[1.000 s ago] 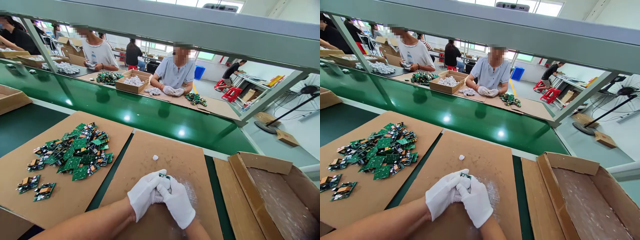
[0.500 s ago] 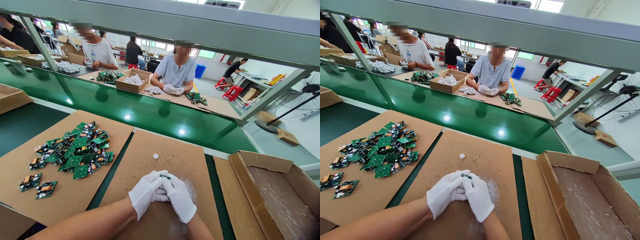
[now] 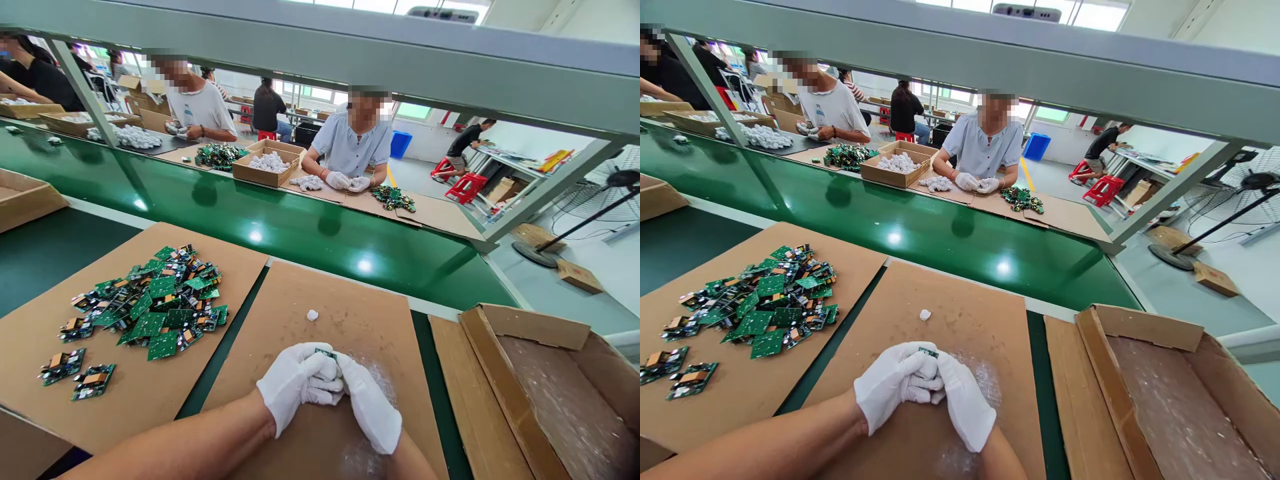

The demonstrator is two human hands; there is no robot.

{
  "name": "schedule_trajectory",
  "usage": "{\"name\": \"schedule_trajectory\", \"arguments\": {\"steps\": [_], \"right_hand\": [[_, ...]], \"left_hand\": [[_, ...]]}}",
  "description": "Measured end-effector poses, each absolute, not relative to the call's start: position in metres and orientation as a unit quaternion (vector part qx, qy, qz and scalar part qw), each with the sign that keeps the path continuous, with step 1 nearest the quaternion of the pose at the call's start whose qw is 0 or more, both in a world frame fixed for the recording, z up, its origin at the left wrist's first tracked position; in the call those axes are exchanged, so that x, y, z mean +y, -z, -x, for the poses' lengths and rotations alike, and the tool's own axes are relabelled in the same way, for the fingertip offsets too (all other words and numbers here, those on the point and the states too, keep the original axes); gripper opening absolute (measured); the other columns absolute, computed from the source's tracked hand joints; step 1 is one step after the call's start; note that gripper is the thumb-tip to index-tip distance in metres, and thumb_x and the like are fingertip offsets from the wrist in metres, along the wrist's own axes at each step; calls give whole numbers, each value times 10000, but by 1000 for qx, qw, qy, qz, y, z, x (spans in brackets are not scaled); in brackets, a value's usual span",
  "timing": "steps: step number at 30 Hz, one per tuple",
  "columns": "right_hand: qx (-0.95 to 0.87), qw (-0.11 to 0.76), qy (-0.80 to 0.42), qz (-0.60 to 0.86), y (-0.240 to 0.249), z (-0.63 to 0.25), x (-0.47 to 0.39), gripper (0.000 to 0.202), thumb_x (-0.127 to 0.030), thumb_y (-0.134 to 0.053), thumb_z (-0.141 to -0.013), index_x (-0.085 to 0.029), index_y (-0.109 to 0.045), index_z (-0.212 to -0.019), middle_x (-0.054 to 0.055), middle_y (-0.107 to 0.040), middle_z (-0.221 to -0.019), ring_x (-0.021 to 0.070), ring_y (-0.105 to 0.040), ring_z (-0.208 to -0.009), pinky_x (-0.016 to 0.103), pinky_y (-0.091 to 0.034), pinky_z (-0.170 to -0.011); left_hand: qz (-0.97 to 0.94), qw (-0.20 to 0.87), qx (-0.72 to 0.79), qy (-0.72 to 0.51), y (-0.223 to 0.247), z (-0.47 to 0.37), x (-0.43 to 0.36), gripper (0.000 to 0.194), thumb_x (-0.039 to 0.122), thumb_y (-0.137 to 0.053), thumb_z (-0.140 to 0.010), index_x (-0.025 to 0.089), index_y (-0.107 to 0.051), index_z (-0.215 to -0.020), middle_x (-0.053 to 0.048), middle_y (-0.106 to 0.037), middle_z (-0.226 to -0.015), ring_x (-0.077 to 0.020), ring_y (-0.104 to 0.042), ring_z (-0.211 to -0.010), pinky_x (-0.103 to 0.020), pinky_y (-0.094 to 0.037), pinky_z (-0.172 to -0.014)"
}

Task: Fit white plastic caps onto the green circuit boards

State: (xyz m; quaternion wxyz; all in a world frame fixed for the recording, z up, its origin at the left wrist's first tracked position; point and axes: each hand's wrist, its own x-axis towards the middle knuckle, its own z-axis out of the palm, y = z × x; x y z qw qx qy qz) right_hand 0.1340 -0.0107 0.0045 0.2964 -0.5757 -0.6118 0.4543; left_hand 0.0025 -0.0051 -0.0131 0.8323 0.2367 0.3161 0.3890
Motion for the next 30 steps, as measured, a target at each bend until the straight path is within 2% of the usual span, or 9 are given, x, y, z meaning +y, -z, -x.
{"name": "schedule_trajectory", "arguments": {"steps": [4,9,11,16,19,21,24,27,30], "right_hand": [[-625,271,-457,572,-6,-133,-11,369,-485,-430,-822,-202,-661,-880,29,-667,-824,185,-601,-767,273,-480,-707],[-626,268,-429,593,0,-128,-12,303,-423,-454,-816,-216,-639,-938,48,-665,-906,206,-595,-834,298,-459,-772],[-627,263,-432,592,1,-128,-12,321,-426,-439,-822,-221,-626,-984,45,-661,-931,201,-597,-841,288,-462,-763],[-631,241,-456,580,-3,-134,-11,441,-473,-321,-860,-197,-621,-1029,42,-675,-835,170,-615,-680,266,-485,-649],[-635,244,-443,585,-2,-135,-11,375,-455,-447,-810,-210,-608,-1045,52,-663,-938,210,-604,-853,296,-467,-775],[-634,247,-434,591,1,-135,-10,356,-436,-454,-807,-214,-602,-1041,63,-653,-975,227,-587,-906,324,-450,-823],[-634,246,-439,587,2,-136,-10,366,-423,-434,-815,-198,-581,-1063,73,-651,-973,223,-591,-877,337,-464,-796],[-642,236,-476,553,1,-139,-9,421,-434,-422,-811,-176,-534,-1125,69,-651,-959,205,-603,-811,303,-499,-676],[-646,244,-466,554,0,-138,-9,400,-433,-432,-814,-152,-555,-1070,65,-661,-851,198,-599,-758,300,-491,-659]], "left_hand": [[-214,836,321,-391,15,-3,-5,411,386,-664,-654,147,-536,-963,-57,-612,-710,-144,-588,-586,-295,-468,-601],[-216,815,361,-399,19,-5,-5,387,328,-653,-676,154,-523,-995,-58,-611,-808,-118,-574,-586,-273,-468,-586],[-210,819,354,-399,16,-4,-4,395,322,-649,-680,150,-515,-1010,-61,-611,-797,-127,-580,-594,-285,-472,-599],[-205,843,303,-395,9,-2,-4,431,331,-642,-695,132,-497,-1048,-48,-591,-698,-142,-586,-598,-274,-460,-594],[-191,844,304,-398,12,-2,-4,487,359,-622,-717,130,-456,-1114,-57,-594,-743,-138,-586,-597,-272,-459,-580],[-188,838,308,-408,15,-3,-5,510,374,-606,-730,125,-436,-1142,-82,-602,-809,-152,-597,-625,-294,-468,-592],[-188,834,312,-414,17,-3,-5,511,340,-612,-732,116,-431,-1153,-100,-609,-846,-158,-601,-641,-307,-474,-610],[-201,841,288,-411,16,-2,-6,474,324,-591,-754,117,-440,-1153,-85,-610,-792,-142,-590,-605,-288,-463,-596],[-209,843,277,-410,17,-3,-6,458,333,-571,-768,128,-447,-1157,-90,-612,-808,-158,-601,-632,-307,-468,-612]]}}
